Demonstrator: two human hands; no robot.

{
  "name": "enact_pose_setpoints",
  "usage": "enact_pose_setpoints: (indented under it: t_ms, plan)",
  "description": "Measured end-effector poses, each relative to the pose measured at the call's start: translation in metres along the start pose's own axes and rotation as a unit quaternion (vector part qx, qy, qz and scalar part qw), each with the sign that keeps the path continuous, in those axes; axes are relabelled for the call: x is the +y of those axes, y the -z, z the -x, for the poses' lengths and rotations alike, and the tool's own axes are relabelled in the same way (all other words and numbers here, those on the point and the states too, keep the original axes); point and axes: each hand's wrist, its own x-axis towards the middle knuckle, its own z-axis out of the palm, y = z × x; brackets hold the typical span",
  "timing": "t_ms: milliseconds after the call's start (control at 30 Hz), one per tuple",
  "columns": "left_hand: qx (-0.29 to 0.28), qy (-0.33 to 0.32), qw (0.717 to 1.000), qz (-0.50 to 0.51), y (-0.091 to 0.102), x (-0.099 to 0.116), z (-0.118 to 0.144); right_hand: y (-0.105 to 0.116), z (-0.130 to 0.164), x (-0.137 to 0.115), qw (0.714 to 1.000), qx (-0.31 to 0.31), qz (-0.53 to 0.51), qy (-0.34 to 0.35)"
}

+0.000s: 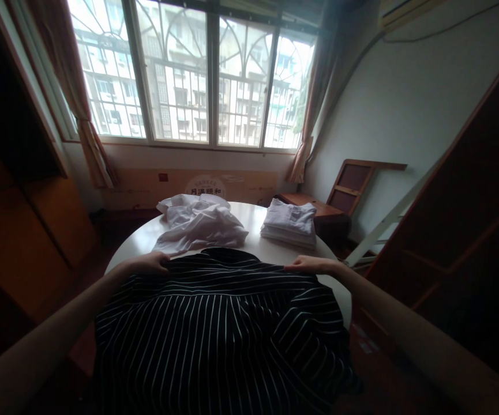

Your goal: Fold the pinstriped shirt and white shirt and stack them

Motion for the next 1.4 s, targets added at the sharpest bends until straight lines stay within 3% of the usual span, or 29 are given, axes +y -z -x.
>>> enact_pose_setpoints:
  t_ms: [133,267,367,467,567,667,733,767,800,833,900,967,1033,1100,1167,1233,1333,1400]
  plan:
    - [-0.035,0.026,0.999,0.015,0.005,-0.021,0.009,-0.003,0.021,0.007,0.998,-0.054,-0.020,0.015]
    - [-0.033,0.039,0.999,0.006,0.014,-0.038,0.021,0.004,0.040,0.020,0.999,-0.013,-0.046,0.009]
    - [0.021,0.038,0.999,-0.024,0.017,-0.032,0.024,0.016,0.045,0.033,1.000,0.014,0.014,0.009]
    - [0.118,0.066,0.990,-0.050,0.019,-0.005,0.020,0.034,0.046,0.032,0.985,0.086,0.143,-0.047]
    - [0.279,0.120,0.950,-0.072,0.027,0.033,0.015,0.053,0.047,0.010,0.925,0.268,0.243,-0.117]
    - [0.491,0.148,0.857,-0.055,0.035,0.060,0.006,0.066,0.047,-0.015,0.799,0.533,0.254,-0.117]
    - [0.546,0.143,0.825,-0.024,0.037,0.065,-0.004,0.068,0.042,-0.022,0.736,0.631,0.225,-0.094]
    - [0.543,0.138,0.829,-0.013,0.036,0.063,-0.010,0.068,0.037,-0.023,0.732,0.642,0.211,-0.092]
    - [0.525,0.131,0.841,-0.010,0.032,0.058,-0.017,0.066,0.031,-0.022,0.748,0.625,0.197,-0.102]
    - [0.499,0.125,0.857,-0.018,0.028,0.052,-0.025,0.063,0.024,-0.019,0.783,0.581,0.186,-0.122]
    - [0.428,0.117,0.894,-0.063,0.015,0.038,-0.039,0.053,0.008,-0.013,0.867,0.433,0.177,-0.171]
    - [0.327,0.120,0.931,-0.112,0.000,0.026,-0.049,0.041,-0.006,-0.009,0.910,0.309,0.191,-0.200]
    - [0.237,0.107,0.956,-0.139,-0.013,0.018,-0.053,0.030,-0.016,-0.011,0.902,0.306,0.226,-0.205]
    - [0.203,0.082,0.965,-0.147,-0.024,0.015,-0.054,0.020,-0.023,-0.017,0.872,0.370,0.257,-0.191]
    - [0.218,0.071,0.962,-0.148,-0.032,0.014,-0.053,0.010,-0.030,-0.026,0.861,0.409,0.267,-0.145]
    - [0.255,0.073,0.952,-0.151,-0.038,0.014,-0.051,-0.003,-0.037,-0.033,0.875,0.406,0.256,-0.057]
    - [0.321,0.047,0.932,-0.159,-0.046,0.012,-0.043,-0.027,-0.051,-0.038,0.904,0.346,0.226,0.104]
    - [0.341,0.006,0.928,-0.153,-0.050,0.009,-0.032,-0.044,-0.061,-0.037,0.915,0.304,0.212,0.159]
